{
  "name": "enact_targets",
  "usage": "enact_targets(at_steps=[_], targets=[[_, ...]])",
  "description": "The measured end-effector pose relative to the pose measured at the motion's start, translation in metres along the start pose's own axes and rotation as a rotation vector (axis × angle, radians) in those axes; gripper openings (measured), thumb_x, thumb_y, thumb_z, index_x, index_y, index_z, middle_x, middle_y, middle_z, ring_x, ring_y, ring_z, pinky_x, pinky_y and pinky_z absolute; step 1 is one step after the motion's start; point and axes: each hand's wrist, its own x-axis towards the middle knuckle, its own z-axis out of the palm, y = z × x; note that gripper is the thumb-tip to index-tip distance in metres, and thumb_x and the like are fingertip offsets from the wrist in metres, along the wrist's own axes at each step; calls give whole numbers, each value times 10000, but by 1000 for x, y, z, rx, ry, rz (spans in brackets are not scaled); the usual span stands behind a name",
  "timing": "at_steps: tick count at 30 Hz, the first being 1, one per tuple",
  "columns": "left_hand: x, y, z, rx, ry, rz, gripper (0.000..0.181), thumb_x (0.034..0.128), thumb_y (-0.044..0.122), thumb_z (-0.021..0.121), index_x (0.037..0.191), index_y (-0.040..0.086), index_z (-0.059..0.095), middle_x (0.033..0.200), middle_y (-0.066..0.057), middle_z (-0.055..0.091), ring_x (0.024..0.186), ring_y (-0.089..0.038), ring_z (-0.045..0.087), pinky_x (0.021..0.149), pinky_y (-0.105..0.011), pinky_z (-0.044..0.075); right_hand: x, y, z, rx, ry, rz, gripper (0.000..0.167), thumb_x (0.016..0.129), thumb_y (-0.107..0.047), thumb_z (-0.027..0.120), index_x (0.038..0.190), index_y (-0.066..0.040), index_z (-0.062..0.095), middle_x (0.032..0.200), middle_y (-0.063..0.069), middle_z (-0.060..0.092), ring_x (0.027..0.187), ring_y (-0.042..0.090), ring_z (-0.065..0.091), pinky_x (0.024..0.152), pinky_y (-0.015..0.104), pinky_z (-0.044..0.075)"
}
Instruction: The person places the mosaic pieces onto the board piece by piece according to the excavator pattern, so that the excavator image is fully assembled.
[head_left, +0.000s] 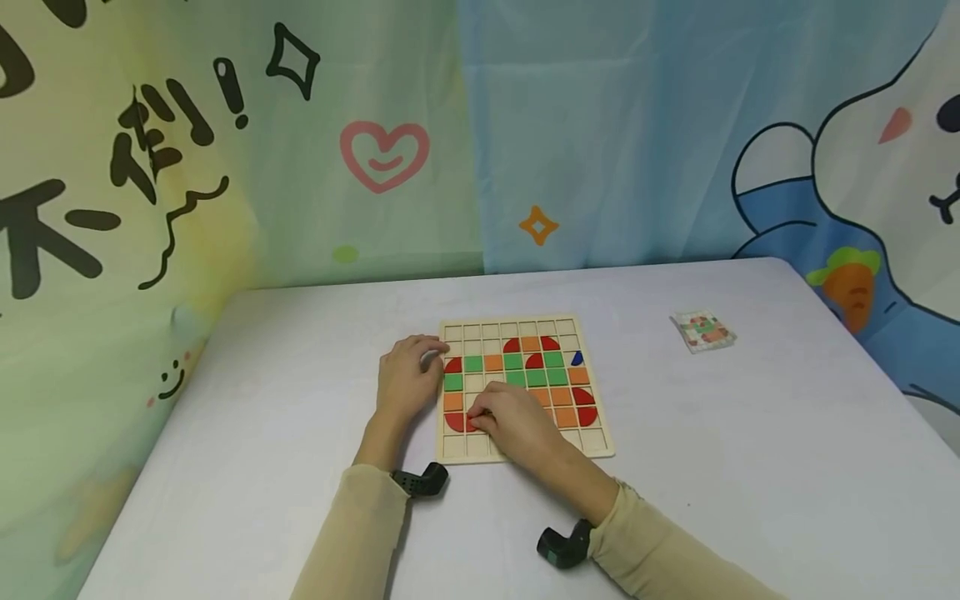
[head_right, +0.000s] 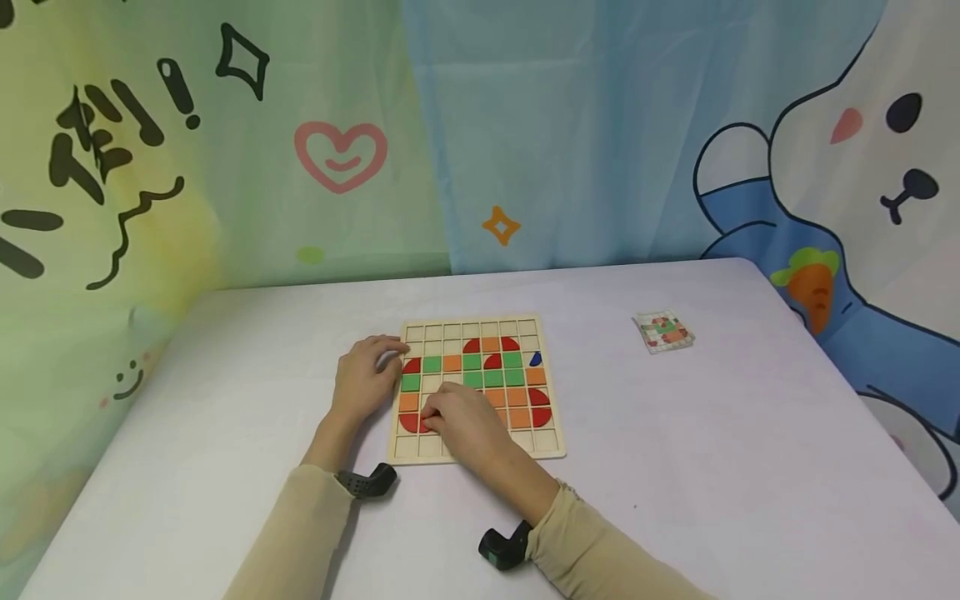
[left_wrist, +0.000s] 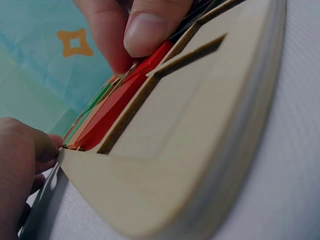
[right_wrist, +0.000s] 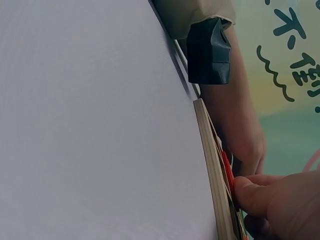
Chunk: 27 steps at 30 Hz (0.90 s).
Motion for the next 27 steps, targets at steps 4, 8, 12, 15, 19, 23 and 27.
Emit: enact_targets(at_steps=[4, 8, 12, 15, 19, 23, 27], targets=[[0, -1, -1, -2, 6, 6, 233, 896, 201, 531, 1057, 205, 700, 1236, -10, 628, 1247, -221, 497, 1034, -494, 345, 1, 0, 1, -17, 11, -43, 51, 840, -151, 704, 847, -135, 752, 830, -54, 673, 803, 102, 641, 734, 254, 531], [0, -1, -2, -4, 6, 10, 232, 893, 196, 535, 1054, 202, 702, 1236, -15, 631, 1240, -230, 504, 1029, -501, 351, 1, 1, 1, -51, 14, -87, 61, 836, -149, 708, 852, -134, 764, 835, -52, 682, 802, 99, 651, 723, 239, 535], [-1, -2, 1, -8, 1, 8, 227, 892, 187, 543, 1053, 200, 703, 1234, -16, 632, 1239, -229, 505, 1034, -503, 346, -1, 3, 2, -89, 16, -144, 63, 842, -143, 701, 854, -131, 762, 858, -51, 664, 803, 97, 651, 715, 225, 535], [-1, -2, 4, -12, -8, 1, 223, 892, 180, 547, 1052, 200, 701, 1236, -12, 630, 1244, -223, 500, 1037, -498, 339, -4, 5, 3, -101, 12, -170, 68, 848, -137, 695, 861, -119, 759, 875, -45, 640, 803, 100, 642, 709, 222, 532], [-1, -4, 8, -17, -18, -5, 220, 896, 176, 547, 1051, 204, 701, 1235, -8, 631, 1248, -220, 497, 1034, -494, 337, -6, 8, 3, -144, -13, -199, 109, 868, -159, 671, 916, -118, 759, 914, -30, 620, 827, 105, 621, 723, 235, 526], [3, -7, 11, -43, 4, -3, 231, 887, 163, 550, 1060, 194, 700, 1209, -15, 645, 1215, -227, 528, 1021, -498, 354, -2, 11, -1, -109, -8, -167, 192, 897, -184, 636, 1050, -114, 729, 1013, 3, 573, 784, 100, 575, 690, 226, 503], [10, -11, 15, -138, 54, -4, 261, 860, 116, 558, 1080, 153, 693, 1162, -46, 659, 1165, -248, 570, 1014, -471, 399, 8, 27, -15, -51, 59, -65, 268, 911, -207, 622, 1162, -132, 679, 1111, 21, 519, 747, 88, 541, 651, 210, 482]])
